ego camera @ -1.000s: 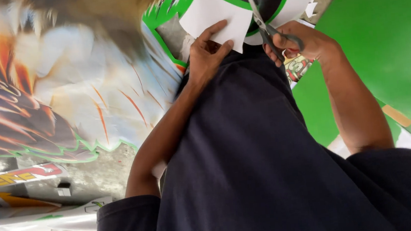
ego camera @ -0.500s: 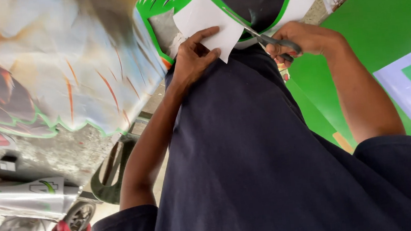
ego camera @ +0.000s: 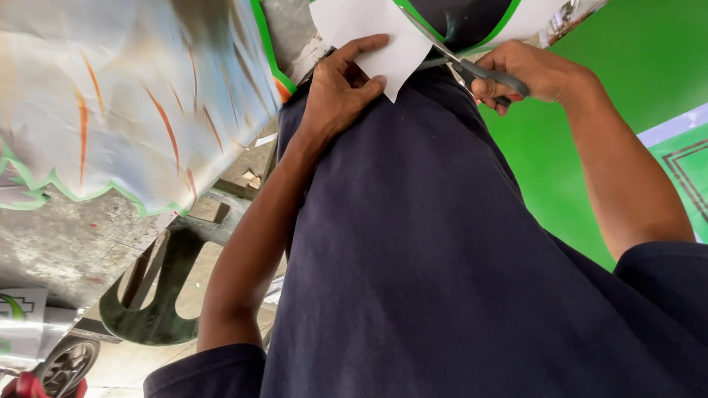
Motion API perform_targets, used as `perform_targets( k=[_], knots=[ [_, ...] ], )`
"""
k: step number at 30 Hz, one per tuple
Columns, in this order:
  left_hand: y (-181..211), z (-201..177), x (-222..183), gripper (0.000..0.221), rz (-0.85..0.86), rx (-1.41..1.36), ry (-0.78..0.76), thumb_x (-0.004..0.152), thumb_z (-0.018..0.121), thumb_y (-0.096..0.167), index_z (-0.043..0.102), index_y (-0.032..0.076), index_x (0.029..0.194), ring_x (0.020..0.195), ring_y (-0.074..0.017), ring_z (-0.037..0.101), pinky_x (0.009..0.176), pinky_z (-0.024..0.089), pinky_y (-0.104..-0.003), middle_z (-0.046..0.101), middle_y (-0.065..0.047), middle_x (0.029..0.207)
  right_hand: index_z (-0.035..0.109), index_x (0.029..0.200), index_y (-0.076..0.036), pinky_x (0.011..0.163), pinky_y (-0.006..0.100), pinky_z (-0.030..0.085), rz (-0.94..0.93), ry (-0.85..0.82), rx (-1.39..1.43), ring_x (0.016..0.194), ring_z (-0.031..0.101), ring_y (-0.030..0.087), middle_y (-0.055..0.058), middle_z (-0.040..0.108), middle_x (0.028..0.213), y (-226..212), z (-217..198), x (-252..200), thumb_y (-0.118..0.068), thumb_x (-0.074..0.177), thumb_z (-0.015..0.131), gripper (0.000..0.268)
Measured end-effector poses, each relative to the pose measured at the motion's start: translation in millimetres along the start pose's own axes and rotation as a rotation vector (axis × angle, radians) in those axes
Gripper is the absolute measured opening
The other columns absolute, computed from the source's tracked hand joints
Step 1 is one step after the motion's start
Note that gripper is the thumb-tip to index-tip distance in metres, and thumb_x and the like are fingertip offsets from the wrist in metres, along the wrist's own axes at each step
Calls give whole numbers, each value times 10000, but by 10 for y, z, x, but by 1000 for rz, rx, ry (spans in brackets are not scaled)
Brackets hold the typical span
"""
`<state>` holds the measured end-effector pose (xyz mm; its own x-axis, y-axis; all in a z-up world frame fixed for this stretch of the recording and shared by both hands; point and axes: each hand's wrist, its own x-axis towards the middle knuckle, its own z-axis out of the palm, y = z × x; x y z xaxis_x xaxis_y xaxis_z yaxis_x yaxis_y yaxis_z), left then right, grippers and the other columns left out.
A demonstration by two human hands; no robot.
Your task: Using scissors to cut out a large printed eagle graphic from a vinyl sheet along its outline.
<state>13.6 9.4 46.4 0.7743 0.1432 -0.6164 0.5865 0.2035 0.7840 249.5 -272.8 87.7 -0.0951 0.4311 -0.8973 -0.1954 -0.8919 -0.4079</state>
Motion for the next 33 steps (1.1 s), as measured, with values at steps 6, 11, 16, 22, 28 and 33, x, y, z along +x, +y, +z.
perform_targets(
  k=[6,11,16,22,28,33],
  knots=[
    [-61,-15,9,561,29,-14,-10,972,826,116,819,301,1502,777,-38,608,745,520,-247,744,84,933,773,962,-20,663,379,584,0,48,-37,662,711,243,139,741,777,86,-4,49,-466,1058,858,464],
    [-36,-31,-14,562,44,-45,-8,986,821,79,818,266,1516,758,-34,599,742,504,-236,715,71,877,805,1021,5,640,385,568,10,72,-102,658,727,250,156,742,760,70,6,46,-430,1073,859,442],
    [-44,-15,-29,577,55,-54,5,977,816,66,824,270,1517,732,-34,582,726,491,-233,668,70,811,790,1024,15,619,381,568,13,107,-86,640,717,255,159,735,753,100,65,17,-386,1093,863,414],
    [-63,8,-43,598,64,-34,9,961,798,71,813,269,1525,745,-39,622,734,516,-236,697,57,816,817,1051,31,609,358,555,-13,151,-88,614,686,227,143,714,731,136,103,-5,-441,1072,875,476],
    [-92,46,-40,601,98,-24,48,935,786,59,821,256,1502,731,-41,612,708,514,-242,714,59,834,780,955,9,593,360,541,-24,163,-78,581,661,216,112,620,635,132,116,-5,-386,1092,894,433],
    [-123,62,-40,607,159,-8,58,914,763,83,817,248,1496,746,-50,604,698,499,-254,764,62,936,823,1034,39,571,350,578,-18,183,-54,590,653,204,137,707,719,163,139,14,-364,1101,895,415]
  ],
)
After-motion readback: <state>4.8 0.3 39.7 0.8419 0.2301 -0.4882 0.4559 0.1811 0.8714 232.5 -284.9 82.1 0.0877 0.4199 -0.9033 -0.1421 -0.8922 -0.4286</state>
